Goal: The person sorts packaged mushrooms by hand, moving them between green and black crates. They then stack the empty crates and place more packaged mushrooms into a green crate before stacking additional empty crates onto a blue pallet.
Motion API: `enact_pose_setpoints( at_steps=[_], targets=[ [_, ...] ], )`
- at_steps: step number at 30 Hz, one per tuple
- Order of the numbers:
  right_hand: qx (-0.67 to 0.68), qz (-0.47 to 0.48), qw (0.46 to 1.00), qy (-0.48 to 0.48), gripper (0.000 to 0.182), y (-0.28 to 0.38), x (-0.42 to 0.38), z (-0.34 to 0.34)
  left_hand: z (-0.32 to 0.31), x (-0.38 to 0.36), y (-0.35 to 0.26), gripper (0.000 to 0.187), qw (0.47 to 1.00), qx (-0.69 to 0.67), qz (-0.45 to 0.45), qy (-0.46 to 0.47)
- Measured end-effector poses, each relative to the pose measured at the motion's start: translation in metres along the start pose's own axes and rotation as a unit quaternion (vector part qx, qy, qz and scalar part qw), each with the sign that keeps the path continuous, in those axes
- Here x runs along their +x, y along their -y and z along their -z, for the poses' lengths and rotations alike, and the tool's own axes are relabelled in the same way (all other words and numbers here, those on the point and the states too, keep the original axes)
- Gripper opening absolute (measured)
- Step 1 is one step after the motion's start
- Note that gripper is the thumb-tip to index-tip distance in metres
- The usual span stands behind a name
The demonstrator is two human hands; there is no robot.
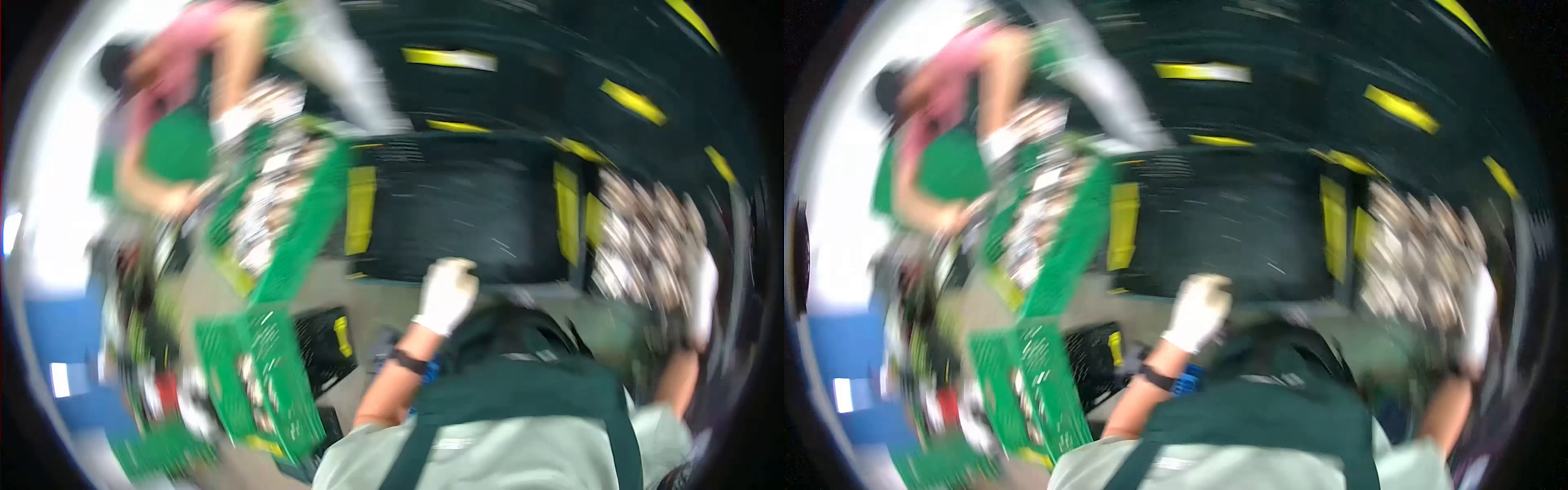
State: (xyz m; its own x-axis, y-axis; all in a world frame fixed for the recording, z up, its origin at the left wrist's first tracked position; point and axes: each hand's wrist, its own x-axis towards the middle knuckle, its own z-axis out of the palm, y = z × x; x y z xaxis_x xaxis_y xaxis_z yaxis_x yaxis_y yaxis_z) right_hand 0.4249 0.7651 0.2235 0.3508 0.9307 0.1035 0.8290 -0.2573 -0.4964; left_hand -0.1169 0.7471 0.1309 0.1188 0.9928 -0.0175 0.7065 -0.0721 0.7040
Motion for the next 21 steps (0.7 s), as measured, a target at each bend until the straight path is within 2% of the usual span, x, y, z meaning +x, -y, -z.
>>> enact_pose_setpoints(
  at_steps=[1,2,3,4,5,7,9,10,12,14,15,16,17,18,20,21],
  targets=[
    [0.001,-0.060,0.998,-0.021,0.035,0.017,-0.025,0.005,-0.010,0.002,-0.007,0.030,0.999,-0.009,-0.032,0.020],
    [-0.226,0.236,0.945,-0.018,0.035,0.004,-0.034,0.025,-0.021,0.006,-0.012,0.027,0.997,0.005,-0.076,0.018],
    [-0.217,-0.036,0.975,0.019,0.033,-0.012,-0.026,0.019,-0.034,0.006,-0.013,0.026,0.994,-0.013,-0.094,0.060],
    [-0.259,-0.040,0.965,0.001,0.030,-0.026,-0.023,0.019,-0.048,0.010,-0.013,0.025,0.991,-0.021,-0.104,0.084],
    [-0.223,0.063,0.971,-0.064,0.028,-0.066,-0.019,0.016,-0.062,0.011,-0.012,0.024,0.988,-0.036,-0.105,0.111],
    [-0.157,-0.054,0.986,-0.030,0.028,-0.068,-0.001,0.021,-0.085,0.011,-0.018,0.022,0.984,-0.035,-0.102,0.138],
    [-0.129,-0.123,0.983,0.041,0.032,-0.119,0.024,0.007,-0.101,0.015,-0.032,0.022,0.983,-0.019,-0.100,0.151],
    [-0.128,-0.139,0.981,0.034,0.035,-0.147,0.029,-0.007,-0.113,0.017,-0.043,0.022,0.983,-0.011,-0.095,0.156],
    [-0.162,-0.158,0.967,0.120,0.036,-0.191,0.047,-0.030,-0.137,0.020,-0.055,0.022,0.990,-0.016,-0.036,0.135],
    [-0.117,-0.140,0.978,0.100,0.034,-0.207,0.056,-0.056,-0.165,0.022,-0.065,0.021,0.993,-0.044,-0.011,0.109],
    [-0.109,-0.031,0.985,0.133,0.033,-0.201,0.064,-0.064,-0.174,0.026,-0.087,0.021,0.993,-0.031,0.016,0.114],
    [-0.060,-0.070,0.988,0.127,0.032,-0.186,0.073,-0.083,-0.185,0.026,-0.095,0.022,0.991,-0.037,0.032,0.127],
    [-0.008,-0.045,0.991,0.129,0.040,-0.174,0.078,-0.094,-0.189,0.027,-0.110,0.023,0.990,-0.023,0.004,0.140],
    [-0.064,0.063,0.995,0.047,0.036,-0.184,0.084,-0.128,-0.194,0.030,-0.127,0.023,0.988,-0.014,-0.027,0.153],
    [-0.204,0.039,0.973,0.101,0.035,-0.166,0.106,-0.139,-0.196,0.026,-0.140,0.024,0.987,-0.021,-0.004,0.160],
    [-0.246,0.140,0.956,0.082,0.033,-0.181,0.112,-0.145,-0.193,0.022,-0.144,0.025,0.986,-0.014,0.022,0.163]
  ],
)
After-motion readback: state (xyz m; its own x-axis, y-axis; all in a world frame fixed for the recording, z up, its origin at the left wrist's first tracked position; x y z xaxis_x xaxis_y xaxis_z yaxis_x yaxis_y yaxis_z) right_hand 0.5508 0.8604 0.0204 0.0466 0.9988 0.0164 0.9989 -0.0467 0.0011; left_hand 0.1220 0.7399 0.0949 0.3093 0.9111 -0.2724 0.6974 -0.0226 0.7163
